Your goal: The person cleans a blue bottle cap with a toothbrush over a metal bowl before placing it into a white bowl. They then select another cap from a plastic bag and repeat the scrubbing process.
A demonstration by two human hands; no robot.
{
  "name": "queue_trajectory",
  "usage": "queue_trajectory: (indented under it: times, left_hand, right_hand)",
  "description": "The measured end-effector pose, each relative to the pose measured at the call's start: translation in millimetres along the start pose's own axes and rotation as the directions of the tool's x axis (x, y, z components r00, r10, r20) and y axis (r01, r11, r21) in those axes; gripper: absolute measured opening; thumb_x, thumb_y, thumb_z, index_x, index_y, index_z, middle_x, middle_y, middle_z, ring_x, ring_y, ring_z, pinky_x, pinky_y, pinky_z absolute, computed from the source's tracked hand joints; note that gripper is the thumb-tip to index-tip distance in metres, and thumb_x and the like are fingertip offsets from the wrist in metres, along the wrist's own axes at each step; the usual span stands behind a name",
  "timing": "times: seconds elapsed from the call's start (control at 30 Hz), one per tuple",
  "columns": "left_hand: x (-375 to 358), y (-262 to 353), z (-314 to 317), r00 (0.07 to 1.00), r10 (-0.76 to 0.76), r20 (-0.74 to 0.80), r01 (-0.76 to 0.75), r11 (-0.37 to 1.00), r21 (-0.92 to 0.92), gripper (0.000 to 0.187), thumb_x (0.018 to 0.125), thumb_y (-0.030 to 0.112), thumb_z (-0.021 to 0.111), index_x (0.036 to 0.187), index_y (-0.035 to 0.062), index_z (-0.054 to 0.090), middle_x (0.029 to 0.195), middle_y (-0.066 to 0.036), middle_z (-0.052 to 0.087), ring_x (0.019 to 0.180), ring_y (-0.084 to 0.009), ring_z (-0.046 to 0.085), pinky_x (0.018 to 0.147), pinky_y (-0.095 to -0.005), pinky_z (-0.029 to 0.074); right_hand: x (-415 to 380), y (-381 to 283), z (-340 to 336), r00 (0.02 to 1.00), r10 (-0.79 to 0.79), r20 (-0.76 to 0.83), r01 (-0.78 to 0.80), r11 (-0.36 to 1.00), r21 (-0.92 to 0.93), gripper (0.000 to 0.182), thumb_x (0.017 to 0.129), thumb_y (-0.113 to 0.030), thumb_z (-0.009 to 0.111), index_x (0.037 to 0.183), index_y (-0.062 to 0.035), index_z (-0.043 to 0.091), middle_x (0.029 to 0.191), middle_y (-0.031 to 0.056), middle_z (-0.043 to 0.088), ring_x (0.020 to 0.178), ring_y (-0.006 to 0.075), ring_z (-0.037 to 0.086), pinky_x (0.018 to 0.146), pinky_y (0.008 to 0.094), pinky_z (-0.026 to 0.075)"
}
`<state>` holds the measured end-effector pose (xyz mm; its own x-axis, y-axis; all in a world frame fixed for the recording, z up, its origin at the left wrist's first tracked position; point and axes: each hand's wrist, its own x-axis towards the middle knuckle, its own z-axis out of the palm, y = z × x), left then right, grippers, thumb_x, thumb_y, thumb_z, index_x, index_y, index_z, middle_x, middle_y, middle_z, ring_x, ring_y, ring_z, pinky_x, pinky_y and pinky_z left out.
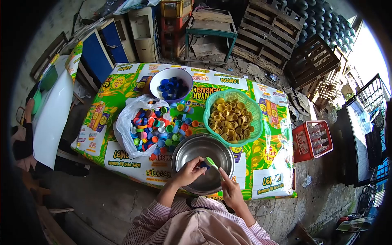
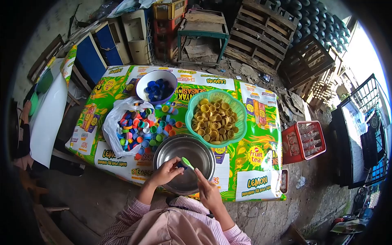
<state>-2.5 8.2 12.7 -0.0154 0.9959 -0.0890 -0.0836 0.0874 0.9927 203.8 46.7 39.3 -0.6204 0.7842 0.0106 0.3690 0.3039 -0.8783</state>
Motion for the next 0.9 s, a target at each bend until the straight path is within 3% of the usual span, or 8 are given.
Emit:
queue_trajectory:
  times: [0.13,0.27,0.33,0.4,0.47,0.53,0.6,0.9]
  left_hand:
    - [-1,3,-2,0.996,-0.061,0.071,0.066,0.996,-0.061,0.02,0.089,0.007,0.054,0.107,0.0012,0.047,0.094,-0.002,0.052,0.086,-0.0082,0.055,0.078,-0.0238,0.047]
    - [0,-3,3,1.0,0.023,-0.014,-0.026,0.96,-0.28,0.025,0.087,0.003,0.055,0.11,0.002,0.043,0.101,-0.003,0.05,0.089,-0.0106,0.055,0.08,-0.0245,0.047]
    - [-3,-4,4,0.999,-0.044,0.032,0.052,0.942,-0.331,0.024,0.087,0.003,0.055,0.108,0.0028,0.044,0.1,-0.003,0.05,0.091,-0.0116,0.056,0.083,-0.0249,0.046]
    - [-4,-10,3,0.998,-0.063,0.004,0.061,0.959,-0.275,0.023,0.087,0.003,0.055,0.107,0.0033,0.044,0.101,-0.004,0.05,0.092,-0.0123,0.056,0.084,-0.0255,0.046]
    - [-4,-10,2,0.997,-0.075,-0.019,0.069,0.974,-0.216,0.023,0.087,0.003,0.055,0.107,0.0039,0.044,0.101,-0.004,0.051,0.093,-0.0129,0.056,0.085,-0.0262,0.046]
    - [-5,-4,3,0.993,-0.051,0.103,0.089,0.91,-0.405,0.023,0.087,0.004,0.056,0.106,0.0039,0.045,0.101,-0.004,0.051,0.094,-0.014,0.057,0.085,-0.0273,0.046]
    - [-5,-7,7,0.994,-0.078,0.077,0.101,0.927,-0.361,0.024,0.086,0.004,0.057,0.106,0.0029,0.044,0.1,-0.004,0.051,0.094,-0.0146,0.057,0.085,-0.0276,0.046]
    - [-2,-14,15,0.98,-0.171,-0.105,0.11,0.895,-0.433,0.031,0.084,0.002,0.059,0.112,0.0047,0.045,0.105,0.0,0.047,0.102,-0.0078,0.047,0.092,-0.0212,0.036]
  right_hand:
    - [3,1,-1,0.991,0.132,0.022,-0.128,0.982,-0.141,0.052,0.086,-0.005,0.048,0.135,-0.0183,0.037,0.066,0.0187,0.056,0.057,0.0331,0.058,0.056,0.0381,0.044]
    - [1,-5,4,0.996,-0.063,-0.069,0.058,0.996,-0.073,0.05,0.086,-0.007,0.05,0.134,-0.0191,0.04,0.068,0.021,0.058,0.058,0.0345,0.059,0.053,0.0393,0.043]
    - [5,-5,4,0.995,0.079,-0.059,-0.084,0.993,-0.088,0.048,0.085,-0.001,0.049,0.131,-0.0108,0.042,0.058,0.0152,0.049,0.045,0.0173,0.041,0.05,0.0283,0.037]
    - [2,-2,7,0.992,0.095,-0.088,-0.1,0.994,-0.053,0.048,0.084,0.0,0.049,0.131,-0.01,0.043,0.06,0.0157,0.051,0.046,0.0175,0.042,0.05,0.0277,0.037]
    - [-1,-3,14,0.978,-0.147,-0.145,0.15,0.989,0.008,0.049,0.084,0.001,0.049,0.131,-0.0103,0.043,0.057,0.0149,0.049,0.045,0.0174,0.041,0.048,0.0275,0.035]
    - [1,-4,15,0.979,-0.167,-0.12,0.163,0.986,-0.04,0.05,0.083,0.002,0.049,0.131,-0.0099,0.043,0.056,0.0146,0.048,0.044,0.0173,0.041,0.048,0.0277,0.035]
    - [1,-9,8,0.991,0.065,-0.116,-0.064,0.998,0.01,0.05,0.083,0.003,0.048,0.131,-0.0094,0.042,0.061,0.0168,0.051,0.048,0.0186,0.044,0.05,0.0284,0.037]
    - [-3,-5,9,0.994,-0.044,-0.095,0.049,0.998,0.044,0.05,0.085,0.001,0.049,0.133,-0.0097,0.039,0.06,0.016,0.048,0.049,0.0186,0.045,0.051,0.0277,0.038]
